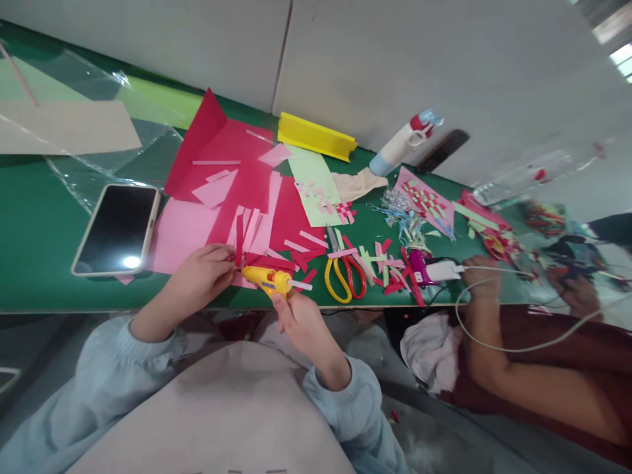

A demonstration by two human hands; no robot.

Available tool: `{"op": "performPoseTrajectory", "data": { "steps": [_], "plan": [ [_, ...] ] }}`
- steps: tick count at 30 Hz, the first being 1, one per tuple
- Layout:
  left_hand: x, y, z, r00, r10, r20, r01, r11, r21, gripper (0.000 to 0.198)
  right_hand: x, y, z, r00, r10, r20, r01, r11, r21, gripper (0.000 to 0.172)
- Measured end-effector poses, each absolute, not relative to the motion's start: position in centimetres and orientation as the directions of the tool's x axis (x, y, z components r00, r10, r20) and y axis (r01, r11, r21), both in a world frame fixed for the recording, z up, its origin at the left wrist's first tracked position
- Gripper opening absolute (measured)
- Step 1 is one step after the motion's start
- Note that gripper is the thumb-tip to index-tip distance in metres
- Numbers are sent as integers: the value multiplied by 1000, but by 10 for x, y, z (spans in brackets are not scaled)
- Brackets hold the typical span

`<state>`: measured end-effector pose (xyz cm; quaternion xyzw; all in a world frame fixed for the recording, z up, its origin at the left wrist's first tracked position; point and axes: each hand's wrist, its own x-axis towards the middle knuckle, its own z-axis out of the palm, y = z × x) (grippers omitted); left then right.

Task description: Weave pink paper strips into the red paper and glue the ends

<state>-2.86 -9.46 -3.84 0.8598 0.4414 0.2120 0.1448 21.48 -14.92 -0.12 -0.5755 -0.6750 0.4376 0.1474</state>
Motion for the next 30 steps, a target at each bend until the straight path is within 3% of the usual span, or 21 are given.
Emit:
{"op": "performPoseTrajectory", "data": {
  "steps": [30],
  "plan": [
    [-28, -94, -37, 523, 810, 265, 690, -585, 426, 34, 209, -145, 23, -315, 887, -338, 800, 57, -598, 43]
  ]
}}
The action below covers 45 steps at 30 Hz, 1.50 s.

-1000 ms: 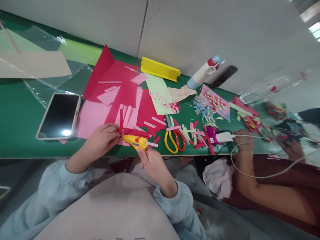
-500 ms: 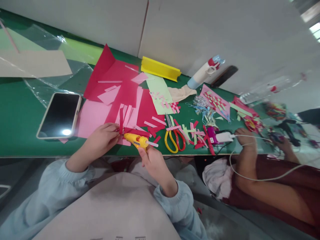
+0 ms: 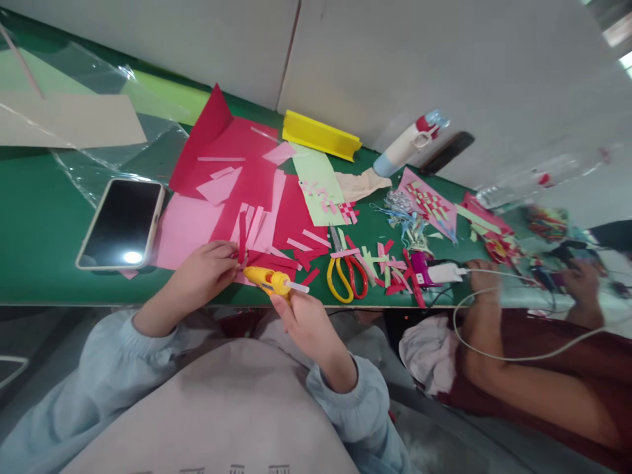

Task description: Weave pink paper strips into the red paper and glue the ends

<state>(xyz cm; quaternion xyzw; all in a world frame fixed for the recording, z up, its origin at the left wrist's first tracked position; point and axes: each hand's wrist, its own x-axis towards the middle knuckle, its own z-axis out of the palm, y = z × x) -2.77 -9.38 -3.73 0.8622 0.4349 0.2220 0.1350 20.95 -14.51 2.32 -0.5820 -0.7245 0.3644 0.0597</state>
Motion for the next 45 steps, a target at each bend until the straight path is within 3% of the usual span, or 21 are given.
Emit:
{"op": "performPoseTrajectory", "data": {
  "steps": [13, 30, 35, 45],
  "plan": [
    [-28, -93, -38, 537, 811, 232, 715, -584, 385, 43, 232, -145, 19, -214, 940, -265, 759, -10, -651, 48],
    [-28, -94, -42, 516, 833, 197, 776, -553, 304, 54, 256, -151, 6, 113, 984, -134, 550, -175, -817, 60],
    [-28, -92, -41, 503, 837, 216, 793, -546, 272, 64, 262, -145, 6, 105, 985, -134, 584, -171, -794, 61],
    [-38, -86, -47, 521, 843, 135, 780, -534, 326, 57, 268, -135, 10, 84, 996, -8, 728, -67, -682, 44]
  ]
}}
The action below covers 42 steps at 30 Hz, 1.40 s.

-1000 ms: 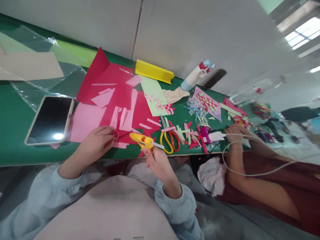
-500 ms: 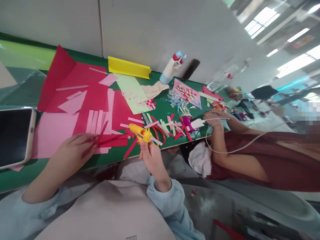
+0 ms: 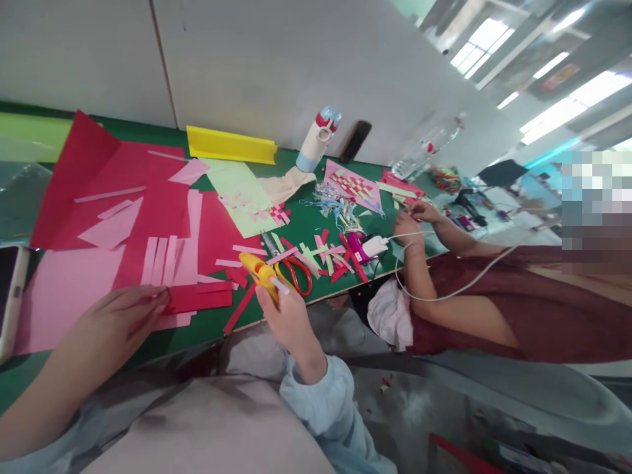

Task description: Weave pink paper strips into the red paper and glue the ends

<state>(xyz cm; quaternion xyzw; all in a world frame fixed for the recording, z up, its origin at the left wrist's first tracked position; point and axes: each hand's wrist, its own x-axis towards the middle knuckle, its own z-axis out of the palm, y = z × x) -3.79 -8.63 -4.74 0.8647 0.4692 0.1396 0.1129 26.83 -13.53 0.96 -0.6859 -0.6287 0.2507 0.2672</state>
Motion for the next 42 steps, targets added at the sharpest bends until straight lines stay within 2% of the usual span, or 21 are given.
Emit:
{"op": "performPoseTrajectory", "data": {
  "steps": [3, 7, 13, 20, 29, 33, 42],
  "plan": [
    [-39, -87, -48, 502, 853, 138, 792, -518, 323, 57, 266, -128, 8, 64, 997, 30, 782, -31, -623, 36],
    [-39, -86, -45, 513, 848, 133, 792, -527, 307, 57, 262, -117, 12, 74, 996, -41, 830, -85, -551, 31],
    [-38, -85, -48, 493, 863, 112, 807, -501, 311, 58, 260, -101, 11, 34, 996, -83, 874, -70, -480, 38],
    [-43, -84, -54, 505, 854, 126, 805, -519, 288, 54, 256, -83, 3, -25, 997, -68, 936, -1, -351, 39],
    [-39, -81, -44, 608, 771, 192, 757, -635, 155, 62, 250, -72, -8, -108, 994, -3, 968, 105, -227, 40],
    [-42, -79, -43, 645, 745, 167, 733, -666, 137, 57, 249, -72, -9, -127, 992, 14, 971, 127, -200, 37],
    [-48, -78, -55, 674, 694, 253, 691, -714, 116, 55, 247, -76, -12, -113, 993, -17, 973, 107, -204, 39]
  ]
}}
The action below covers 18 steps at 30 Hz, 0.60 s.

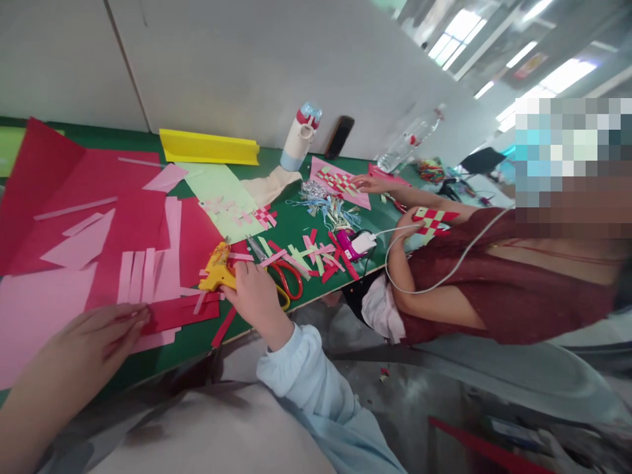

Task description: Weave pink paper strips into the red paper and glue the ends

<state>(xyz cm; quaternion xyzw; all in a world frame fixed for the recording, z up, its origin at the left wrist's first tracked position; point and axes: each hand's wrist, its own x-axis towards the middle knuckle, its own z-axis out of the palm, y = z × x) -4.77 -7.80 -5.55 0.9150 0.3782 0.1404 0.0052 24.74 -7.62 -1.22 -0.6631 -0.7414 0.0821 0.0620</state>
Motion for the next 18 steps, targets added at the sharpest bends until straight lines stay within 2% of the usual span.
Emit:
{"op": "performPoseTrajectory", "data": {
  "steps": [4, 9, 13, 18],
  "plan": [
    [-45, -78, -49, 669, 714, 207, 699, -699, 151, 51, 247, -76, -11, -99, 995, -26, 975, 92, -204, 40],
    [-38, -82, -46, 541, 826, 156, 793, -563, 232, 48, 244, -77, -3, -95, 994, -62, 973, 79, -216, 40],
    [-38, -82, -50, 571, 802, 174, 767, -597, 236, 52, 242, -78, -1, -84, 993, -83, 975, 65, -212, 39],
    [-41, -83, -53, 553, 825, 119, 792, -565, 232, 52, 241, -76, -5, -71, 994, -83, 978, 53, -201, 38]
  ]
}}
